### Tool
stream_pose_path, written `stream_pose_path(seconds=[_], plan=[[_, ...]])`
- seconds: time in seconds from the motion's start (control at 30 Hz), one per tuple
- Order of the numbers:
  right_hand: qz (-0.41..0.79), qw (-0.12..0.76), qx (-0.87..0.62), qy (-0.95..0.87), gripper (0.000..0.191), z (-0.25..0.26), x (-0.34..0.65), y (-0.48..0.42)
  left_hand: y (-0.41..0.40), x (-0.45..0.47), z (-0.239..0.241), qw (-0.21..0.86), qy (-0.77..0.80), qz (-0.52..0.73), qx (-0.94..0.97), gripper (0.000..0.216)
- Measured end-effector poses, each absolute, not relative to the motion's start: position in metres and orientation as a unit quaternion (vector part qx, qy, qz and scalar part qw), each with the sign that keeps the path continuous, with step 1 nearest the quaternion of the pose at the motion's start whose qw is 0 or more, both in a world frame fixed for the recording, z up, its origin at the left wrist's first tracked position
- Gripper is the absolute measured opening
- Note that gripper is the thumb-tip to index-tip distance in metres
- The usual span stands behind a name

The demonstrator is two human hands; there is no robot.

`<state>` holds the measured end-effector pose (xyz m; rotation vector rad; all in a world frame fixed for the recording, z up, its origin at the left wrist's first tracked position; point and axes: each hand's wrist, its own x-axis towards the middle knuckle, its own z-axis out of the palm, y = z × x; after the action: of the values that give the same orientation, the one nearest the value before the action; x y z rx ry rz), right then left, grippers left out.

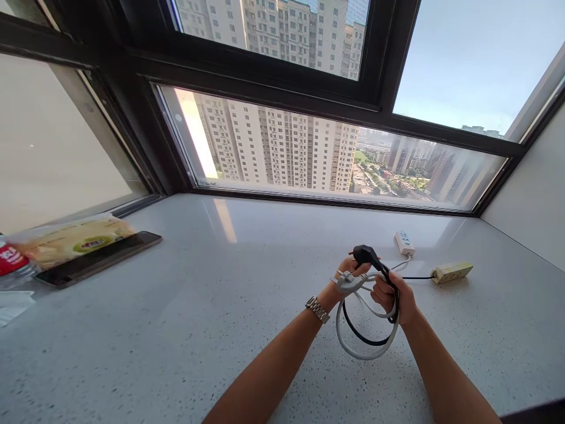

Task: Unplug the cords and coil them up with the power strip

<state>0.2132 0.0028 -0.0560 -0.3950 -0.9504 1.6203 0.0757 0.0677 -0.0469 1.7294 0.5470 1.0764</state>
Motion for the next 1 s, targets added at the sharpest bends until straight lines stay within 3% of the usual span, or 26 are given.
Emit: stream_pose_path(seconds=[0.2,0.4,0.57,0.73,0.87,1.0], plan=[[0.629,0.614,-0.301,-0.371,0.024,-0.052,0.211,0.007,0.059,0.063,-0.035,0.378,0.176,0.371,0.83,0.036],[0.568,0.569,-0.367,-0.468,0.036,-0.047,0.209,0.004,0.062,0.063,-0.022,0.472,0.206,0.406,0.755,0.041],[0.582,0.591,-0.397,-0.393,0.031,-0.042,0.206,0.003,0.052,0.06,-0.004,0.526,0.142,0.415,0.729,0.037],[0.496,0.624,-0.517,-0.311,0.022,-0.048,0.211,0.012,0.037,0.059,0.012,0.382,0.182,0.452,0.786,0.03],[0.452,0.637,-0.583,-0.225,0.012,-0.054,0.235,0.023,0.025,0.062,0.021,0.494,0.131,0.476,0.716,0.037],[0.466,0.651,-0.565,-0.199,0.01,-0.056,0.257,0.029,0.017,0.063,0.034,0.643,0.062,0.574,0.502,0.041]])
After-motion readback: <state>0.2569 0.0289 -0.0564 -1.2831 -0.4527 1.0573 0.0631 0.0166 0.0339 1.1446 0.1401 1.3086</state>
